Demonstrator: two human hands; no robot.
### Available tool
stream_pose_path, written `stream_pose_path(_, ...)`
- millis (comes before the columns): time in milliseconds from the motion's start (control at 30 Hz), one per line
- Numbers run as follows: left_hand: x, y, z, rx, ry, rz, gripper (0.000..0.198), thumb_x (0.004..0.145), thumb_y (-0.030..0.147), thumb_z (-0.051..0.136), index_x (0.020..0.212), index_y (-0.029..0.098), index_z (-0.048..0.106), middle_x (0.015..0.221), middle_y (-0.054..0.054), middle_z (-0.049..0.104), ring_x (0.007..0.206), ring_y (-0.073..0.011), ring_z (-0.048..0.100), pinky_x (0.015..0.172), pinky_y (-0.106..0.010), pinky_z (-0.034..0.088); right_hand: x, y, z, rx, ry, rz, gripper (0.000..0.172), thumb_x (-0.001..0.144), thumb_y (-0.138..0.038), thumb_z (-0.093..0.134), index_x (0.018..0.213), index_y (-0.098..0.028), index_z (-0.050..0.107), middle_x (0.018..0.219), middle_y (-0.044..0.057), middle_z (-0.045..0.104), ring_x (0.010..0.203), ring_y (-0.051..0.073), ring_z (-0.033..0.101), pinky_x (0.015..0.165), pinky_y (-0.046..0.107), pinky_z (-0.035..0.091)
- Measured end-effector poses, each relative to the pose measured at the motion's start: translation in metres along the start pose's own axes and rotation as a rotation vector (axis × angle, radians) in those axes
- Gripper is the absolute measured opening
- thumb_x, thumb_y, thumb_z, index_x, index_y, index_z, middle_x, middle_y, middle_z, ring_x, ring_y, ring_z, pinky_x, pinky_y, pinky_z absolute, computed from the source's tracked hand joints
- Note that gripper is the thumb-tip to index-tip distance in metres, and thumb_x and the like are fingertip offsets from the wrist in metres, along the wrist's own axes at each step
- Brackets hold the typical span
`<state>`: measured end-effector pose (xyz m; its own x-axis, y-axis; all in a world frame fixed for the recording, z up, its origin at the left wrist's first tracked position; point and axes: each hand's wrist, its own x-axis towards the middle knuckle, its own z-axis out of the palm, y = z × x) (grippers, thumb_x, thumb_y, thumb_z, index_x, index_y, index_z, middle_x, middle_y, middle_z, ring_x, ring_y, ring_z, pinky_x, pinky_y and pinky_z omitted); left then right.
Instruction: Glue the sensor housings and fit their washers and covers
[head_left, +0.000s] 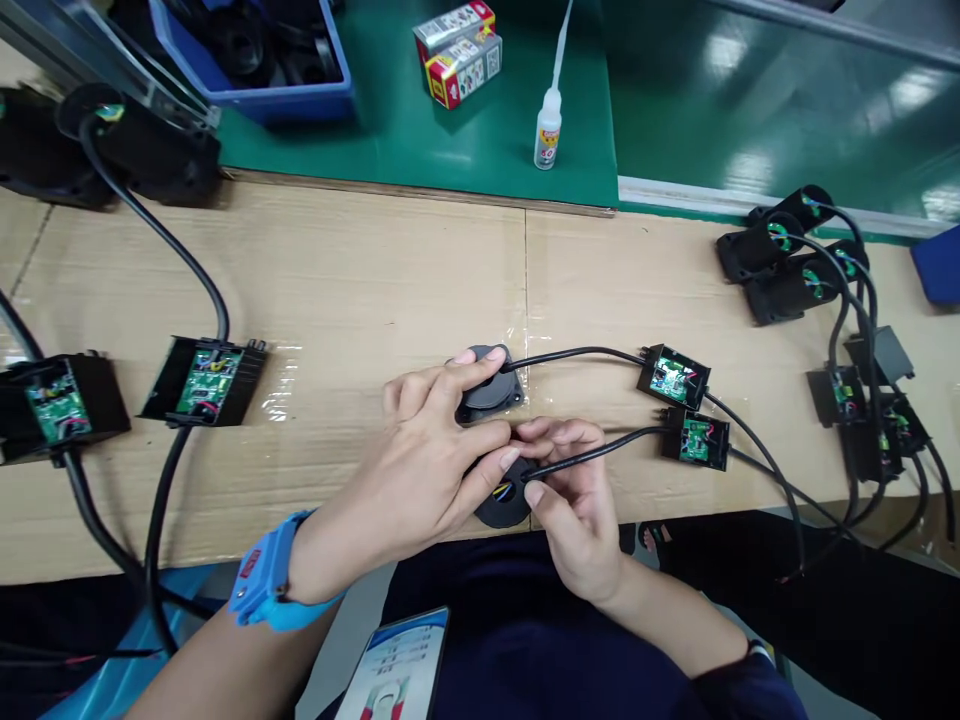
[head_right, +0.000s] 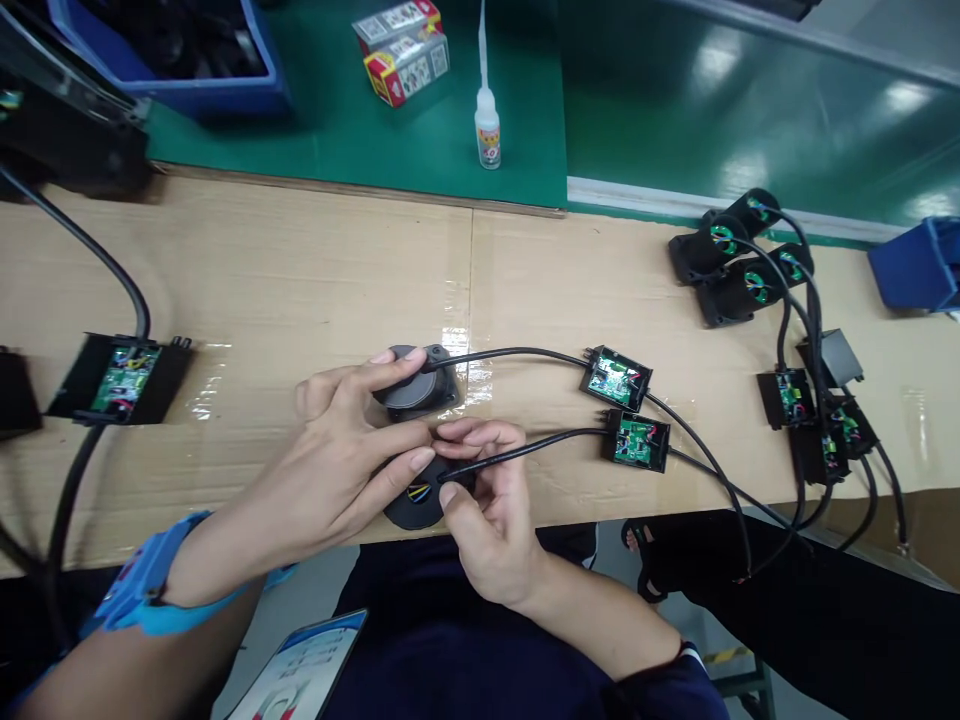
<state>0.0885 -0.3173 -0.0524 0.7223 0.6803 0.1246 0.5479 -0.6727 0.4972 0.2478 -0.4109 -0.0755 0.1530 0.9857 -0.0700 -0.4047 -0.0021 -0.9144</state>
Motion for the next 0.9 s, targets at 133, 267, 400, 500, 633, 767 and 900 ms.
stream_pose_path(133, -0.003, -0.007, -0.006, -0.001, -0.042, 0.052, 0.033, 0.105, 0.037, 0.044, 0.115, 0.023, 0.072, 0.163, -0.018, 0.031, 0.149, -0.0431, 0.033, 0.110, -0.062, 0.033, -0.001, 0.000, -0.001, 0.014, -0.002, 0.021, 0.032, 0.099, -0.016, 0.061, 0.122, -0.035, 0.053, 0.129, -0.001, 0.056, 0.115, 0.010, 0.060, 0.108, 0.026, 0.048)
stream_pose_path(267, -0.004, -0.010, -0.014, 0.005, -0.083, 0.104, 0.039, 0.100, 0.053, 0.053, 0.119, 0.021, 0.067, 0.165, -0.020, 0.029, 0.150, -0.0461, 0.032, 0.108, -0.062, 0.033, -0.002, 0.000, -0.001, -0.021, -0.007, 0.016, 0.030, 0.099, -0.016, 0.062, 0.121, -0.033, 0.051, 0.128, 0.000, 0.055, 0.115, 0.011, 0.060, 0.108, 0.028, 0.049)
stream_pose_path(400, -0.002, -0.008, -0.019, 0.056, -0.060, 0.098, 0.040, 0.101, 0.057, 0.051, 0.106, 0.019, 0.060, 0.159, -0.023, 0.040, 0.145, -0.0428, 0.041, 0.102, -0.055, 0.036, -0.001, 0.000, -0.001, -0.044, -0.011, 0.013, 0.026, 0.100, -0.020, 0.060, 0.121, -0.033, 0.051, 0.127, 0.001, 0.053, 0.115, 0.012, 0.060, 0.106, 0.028, 0.051)
stream_pose_path(500, 0.000, -0.010, -0.017, 0.116, 0.004, 0.120, 0.047, 0.099, 0.065, 0.050, 0.101, 0.018, 0.055, 0.152, -0.024, 0.051, 0.135, -0.0391, 0.051, 0.096, -0.048, 0.037, -0.001, 0.000, -0.001, -0.063, -0.025, 0.005, 0.023, 0.102, -0.023, 0.059, 0.121, -0.032, 0.051, 0.127, 0.002, 0.052, 0.116, 0.012, 0.059, 0.106, 0.028, 0.051)
stream_pose_path(633, 0.001, -0.014, -0.011, 0.170, 0.114, 0.162, 0.067, 0.097, 0.072, 0.045, 0.124, 0.011, 0.051, 0.144, -0.026, 0.058, 0.129, -0.0364, 0.055, 0.095, -0.046, 0.037, -0.001, -0.001, -0.001, -0.079, -0.028, 0.020, 0.022, 0.103, -0.025, 0.057, 0.122, -0.032, 0.050, 0.128, 0.003, 0.051, 0.119, 0.012, 0.056, 0.105, 0.027, 0.051)
stream_pose_path(767, -0.001, -0.016, -0.005, 0.219, 0.114, 0.162, 0.076, 0.099, 0.070, 0.040, 0.146, 0.011, 0.046, 0.146, -0.022, 0.059, 0.133, -0.0350, 0.053, 0.106, -0.047, 0.034, -0.003, 0.000, -0.002, -0.075, -0.040, 0.051, 0.021, 0.103, -0.024, 0.056, 0.122, -0.033, 0.050, 0.128, 0.003, 0.050, 0.123, 0.014, 0.053, 0.107, 0.028, 0.048)
stream_pose_path(900, -0.002, -0.014, -0.004, 0.254, 0.075, 0.130, 0.074, 0.098, 0.066, 0.038, 0.151, 0.015, 0.045, 0.151, -0.018, 0.056, 0.137, -0.0334, 0.050, 0.119, -0.049, 0.022, -0.004, 0.000, -0.003, -0.059, -0.048, 0.065, 0.022, 0.103, -0.025, 0.055, 0.122, -0.035, 0.051, 0.128, 0.003, 0.049, 0.128, 0.015, 0.047, 0.111, 0.031, 0.045)
